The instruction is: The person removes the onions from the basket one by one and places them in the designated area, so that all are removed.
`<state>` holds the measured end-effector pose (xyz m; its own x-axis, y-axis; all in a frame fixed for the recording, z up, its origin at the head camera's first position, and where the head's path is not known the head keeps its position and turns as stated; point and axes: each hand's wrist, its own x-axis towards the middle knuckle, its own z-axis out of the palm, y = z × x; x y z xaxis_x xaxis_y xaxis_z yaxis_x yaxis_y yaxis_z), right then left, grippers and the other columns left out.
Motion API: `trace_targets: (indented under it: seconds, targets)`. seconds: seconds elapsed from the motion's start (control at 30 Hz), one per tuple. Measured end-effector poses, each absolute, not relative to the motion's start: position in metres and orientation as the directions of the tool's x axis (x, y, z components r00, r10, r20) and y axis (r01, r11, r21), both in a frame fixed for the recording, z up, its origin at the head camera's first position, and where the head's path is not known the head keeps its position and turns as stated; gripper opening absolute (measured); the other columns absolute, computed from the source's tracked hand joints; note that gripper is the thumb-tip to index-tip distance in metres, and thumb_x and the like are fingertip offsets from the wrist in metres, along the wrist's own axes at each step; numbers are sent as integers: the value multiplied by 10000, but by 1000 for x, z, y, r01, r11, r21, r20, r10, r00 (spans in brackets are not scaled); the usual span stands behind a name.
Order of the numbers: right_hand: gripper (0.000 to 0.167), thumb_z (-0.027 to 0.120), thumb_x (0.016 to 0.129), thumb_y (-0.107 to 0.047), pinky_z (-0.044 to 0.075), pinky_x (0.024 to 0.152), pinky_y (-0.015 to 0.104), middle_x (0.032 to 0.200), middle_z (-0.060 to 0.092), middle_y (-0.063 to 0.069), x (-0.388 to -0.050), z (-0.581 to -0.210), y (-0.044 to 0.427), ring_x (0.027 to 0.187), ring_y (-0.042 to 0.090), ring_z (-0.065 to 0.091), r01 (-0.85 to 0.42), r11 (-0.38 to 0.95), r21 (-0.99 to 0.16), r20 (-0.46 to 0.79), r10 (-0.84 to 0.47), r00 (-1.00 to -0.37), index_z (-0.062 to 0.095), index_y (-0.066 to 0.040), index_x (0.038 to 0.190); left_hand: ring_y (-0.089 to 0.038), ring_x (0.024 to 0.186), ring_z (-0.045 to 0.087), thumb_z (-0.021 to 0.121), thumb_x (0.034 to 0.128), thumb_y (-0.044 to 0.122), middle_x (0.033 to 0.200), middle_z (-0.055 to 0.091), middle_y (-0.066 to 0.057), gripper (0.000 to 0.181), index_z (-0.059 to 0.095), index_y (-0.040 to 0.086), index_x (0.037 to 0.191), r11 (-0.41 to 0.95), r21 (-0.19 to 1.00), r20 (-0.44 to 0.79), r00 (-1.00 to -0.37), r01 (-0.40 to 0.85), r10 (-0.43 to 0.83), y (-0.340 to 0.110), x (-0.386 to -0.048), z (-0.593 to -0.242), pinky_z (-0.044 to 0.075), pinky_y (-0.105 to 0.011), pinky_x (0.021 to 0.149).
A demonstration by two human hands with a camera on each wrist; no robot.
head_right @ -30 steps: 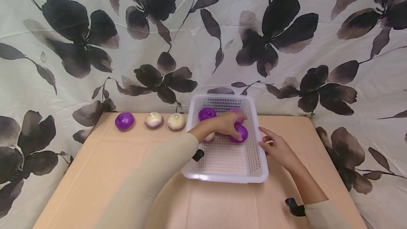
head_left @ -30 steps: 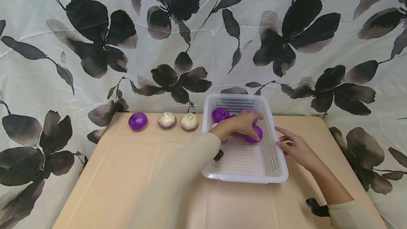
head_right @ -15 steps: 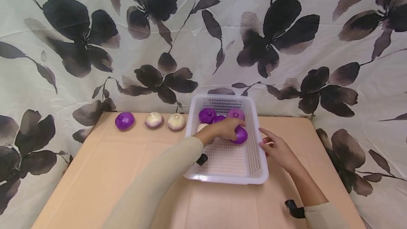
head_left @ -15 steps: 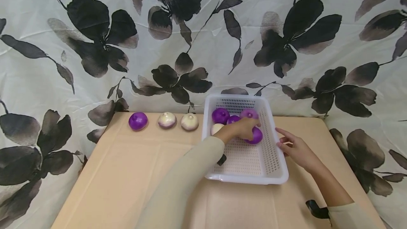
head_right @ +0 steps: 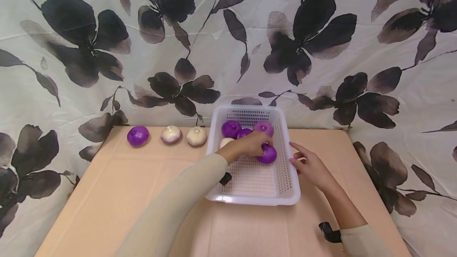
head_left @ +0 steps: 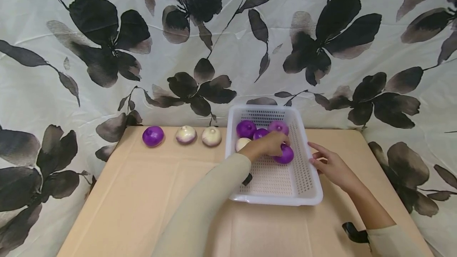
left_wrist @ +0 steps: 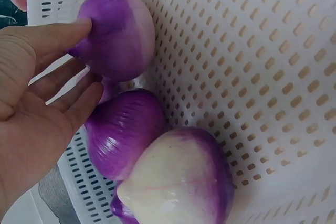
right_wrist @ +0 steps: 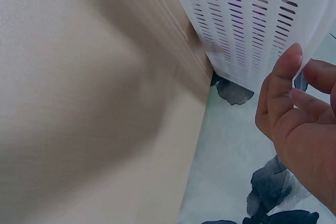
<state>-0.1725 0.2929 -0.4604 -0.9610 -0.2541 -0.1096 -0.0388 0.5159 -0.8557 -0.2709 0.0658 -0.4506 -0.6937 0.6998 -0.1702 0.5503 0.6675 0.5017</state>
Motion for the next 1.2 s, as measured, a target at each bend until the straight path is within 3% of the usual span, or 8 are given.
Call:
trace_targets:
  seconds: [0.3,0.8,1.2]
  targets:
    - [651,585,1039,-58,624,714,286,1160,570,268,-173,-457,293,906,235,665,-40,526,-849,-112,-253,-961,278,5,1608,-191,1290,607,846,845,131,1346,679,-26,530,667,105,1344,649,536,-172,-682,540,711,63,-275,-460,484,-238,1074]
    - [648,578,1039,-47,635,743,301,1166,569,272,-174,-459,295,937,290,670,-44,526,-849,-109,-256,-960,280,-8,1612,-189,1295,611,871,830,212,1383,663,-12,621,632,150,1401,639,547,-186,-666,541,723,60,-270,-464,486,-258,1082]
    - [649,589,1039,-66,640,741,312,1155,585,262,-174,-459,294,926,262,679,-48,529,-847,-107,-257,-960,286,-4,1609,-144,1203,641,890,814,255,1306,687,3,593,659,170,1353,619,551,-170,-651,560,740,58,-267,-465,498,-213,1020]
